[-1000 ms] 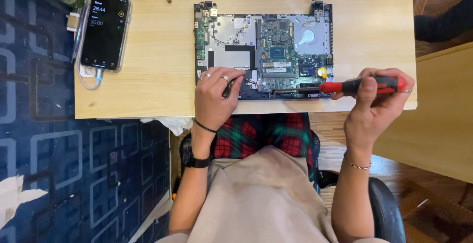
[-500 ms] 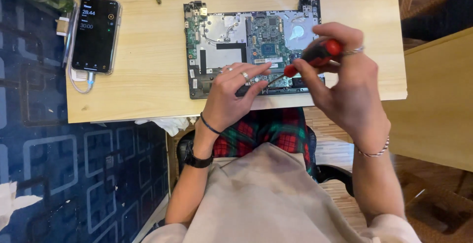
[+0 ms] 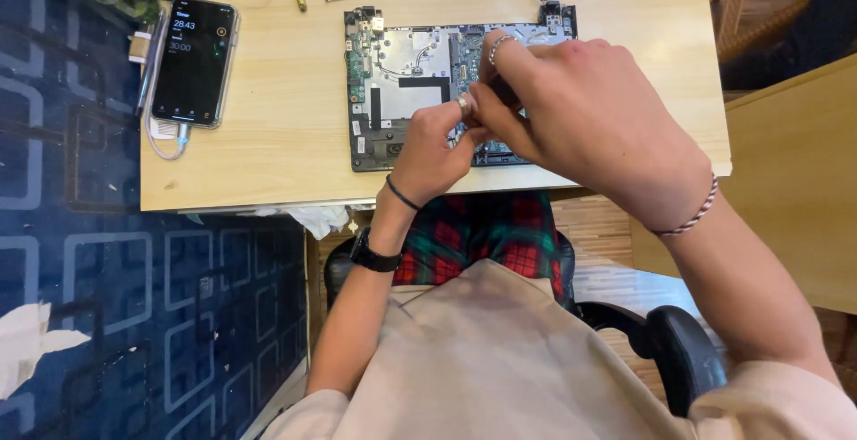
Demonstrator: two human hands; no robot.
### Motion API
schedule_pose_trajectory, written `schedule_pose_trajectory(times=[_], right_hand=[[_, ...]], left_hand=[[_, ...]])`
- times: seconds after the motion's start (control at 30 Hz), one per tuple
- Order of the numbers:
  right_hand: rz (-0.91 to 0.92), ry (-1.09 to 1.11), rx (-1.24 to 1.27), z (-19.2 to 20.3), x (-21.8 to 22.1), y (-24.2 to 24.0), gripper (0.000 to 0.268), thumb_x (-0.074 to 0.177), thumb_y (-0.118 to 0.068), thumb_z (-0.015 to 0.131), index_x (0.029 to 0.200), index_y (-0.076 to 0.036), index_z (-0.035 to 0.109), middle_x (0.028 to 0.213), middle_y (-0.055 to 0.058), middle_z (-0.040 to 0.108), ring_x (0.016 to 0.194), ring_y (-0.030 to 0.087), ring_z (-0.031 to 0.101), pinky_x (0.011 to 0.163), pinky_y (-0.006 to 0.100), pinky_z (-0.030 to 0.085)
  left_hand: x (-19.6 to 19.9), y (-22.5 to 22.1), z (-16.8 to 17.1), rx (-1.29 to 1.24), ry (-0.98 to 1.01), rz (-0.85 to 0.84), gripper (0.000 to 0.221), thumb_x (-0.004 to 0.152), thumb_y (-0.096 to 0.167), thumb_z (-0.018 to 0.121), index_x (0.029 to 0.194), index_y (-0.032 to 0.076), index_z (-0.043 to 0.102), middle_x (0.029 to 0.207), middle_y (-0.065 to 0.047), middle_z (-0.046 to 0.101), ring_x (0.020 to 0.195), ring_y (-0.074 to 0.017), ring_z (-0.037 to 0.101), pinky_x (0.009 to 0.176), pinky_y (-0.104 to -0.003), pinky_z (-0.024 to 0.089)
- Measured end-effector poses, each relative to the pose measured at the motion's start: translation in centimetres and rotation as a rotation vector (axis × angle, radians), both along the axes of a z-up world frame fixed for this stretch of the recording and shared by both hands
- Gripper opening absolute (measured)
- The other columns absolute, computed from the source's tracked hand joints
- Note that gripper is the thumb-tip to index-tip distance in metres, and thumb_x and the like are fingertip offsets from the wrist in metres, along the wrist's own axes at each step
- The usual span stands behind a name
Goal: Disassembling a laptop by removing the back cover and unscrewing internal components like the heatsink.
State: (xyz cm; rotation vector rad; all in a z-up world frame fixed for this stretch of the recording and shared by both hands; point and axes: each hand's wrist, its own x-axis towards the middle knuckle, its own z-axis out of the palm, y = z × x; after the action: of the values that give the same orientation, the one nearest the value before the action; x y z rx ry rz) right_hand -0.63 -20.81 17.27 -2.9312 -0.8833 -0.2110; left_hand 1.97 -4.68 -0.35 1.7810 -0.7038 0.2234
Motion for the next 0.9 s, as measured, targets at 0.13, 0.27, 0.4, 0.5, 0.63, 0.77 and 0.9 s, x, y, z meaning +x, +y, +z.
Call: schedule_pose_trajectory(times=[0.13,0.27,0.4,0.5,0.63,0.77,0.9], right_hand=[[0.065,0.121,-0.029,1.9,0.2,0.2,0.029,0.114,-0.029,0.055,0.105,-0.002,0.047,0.067,0.017,0.059,0.059,0.049,0.057,0.048,0.053,0.041],[0.167,0.297,0.019,3.2,0.5,-0.1,0.019,0.111,-0.021,0.052,0.105,-0.003,0.051,0.085,0.019,0.063,0.072,0.047,0.059,0.062,0.052,0.043],[0.251,0.335,-0.042,3.2,0.4,-0.3,0.008,0.096,-0.003,0.052,0.102,-0.005,0.056,0.099,0.016,0.057,0.077,0.041,0.061,0.068,0.05,0.046],[0.201,0.325,-0.015,3.4,-0.1,-0.2,0.011,0.102,-0.014,0.057,0.104,-0.003,0.052,0.097,0.018,0.058,0.081,0.042,0.059,0.069,0.051,0.045],[-0.056,0.042,-0.297,1.7,-0.3,-0.1,0.031,0.11,-0.038,0.053,0.102,-0.008,0.053,0.069,0.015,0.064,0.064,0.047,0.067,0.048,0.052,0.049],[0.089,0.172,-0.136,2.5,-0.5,-0.5,0.032,0.114,-0.033,0.05,0.098,-0.006,0.056,0.073,0.018,0.063,0.062,0.05,0.059,0.054,0.056,0.045],[0.205,0.238,-0.118,2.6,-0.5,-1.3,0.021,0.112,-0.025,0.053,0.105,-0.005,0.056,0.088,0.018,0.059,0.067,0.043,0.06,0.06,0.052,0.046]], left_hand=[[-0.4,-0.3,1.3,-0.053,0.024,-0.029,0.008,0.09,-0.002,0.06,0.086,0.004,0.059,0.082,-0.009,0.068,0.072,-0.0251,0.062,0.067,-0.038,0.05],[-0.5,-0.6,1.1,-0.097,0.09,-0.057,0.008,0.093,-0.002,0.062,0.088,0.003,0.058,0.084,-0.009,0.07,0.081,-0.0238,0.075,0.071,-0.036,0.061],[-0.5,-0.4,0.9,-0.042,0.114,-0.006,0.012,0.091,0.01,0.072,0.088,0.004,0.062,0.082,-0.006,0.075,0.078,-0.0224,0.075,0.07,-0.038,0.058],[-0.4,-0.8,0.4,-0.052,0.068,0.017,0.016,0.09,0.009,0.075,0.087,0.007,0.06,0.079,-0.003,0.066,0.069,-0.0186,0.064,0.067,-0.037,0.052],[-0.3,-0.9,0.4,-0.005,-0.017,0.03,0.018,0.096,0.011,0.066,0.082,0.006,0.055,0.072,-0.009,0.057,0.063,-0.0266,0.052,0.059,-0.043,0.04],[-0.7,-0.6,1.8,-0.089,0.148,-0.063,0.017,0.092,0.016,0.077,0.091,0.008,0.062,0.085,-0.004,0.07,0.077,-0.0159,0.064,0.072,-0.033,0.057],[-0.5,0.4,1.8,0.061,0.077,-0.206,0.01,0.1,0.016,0.067,0.104,0.008,0.071,0.092,-0.006,0.071,0.082,-0.0228,0.066,0.07,-0.037,0.047]])
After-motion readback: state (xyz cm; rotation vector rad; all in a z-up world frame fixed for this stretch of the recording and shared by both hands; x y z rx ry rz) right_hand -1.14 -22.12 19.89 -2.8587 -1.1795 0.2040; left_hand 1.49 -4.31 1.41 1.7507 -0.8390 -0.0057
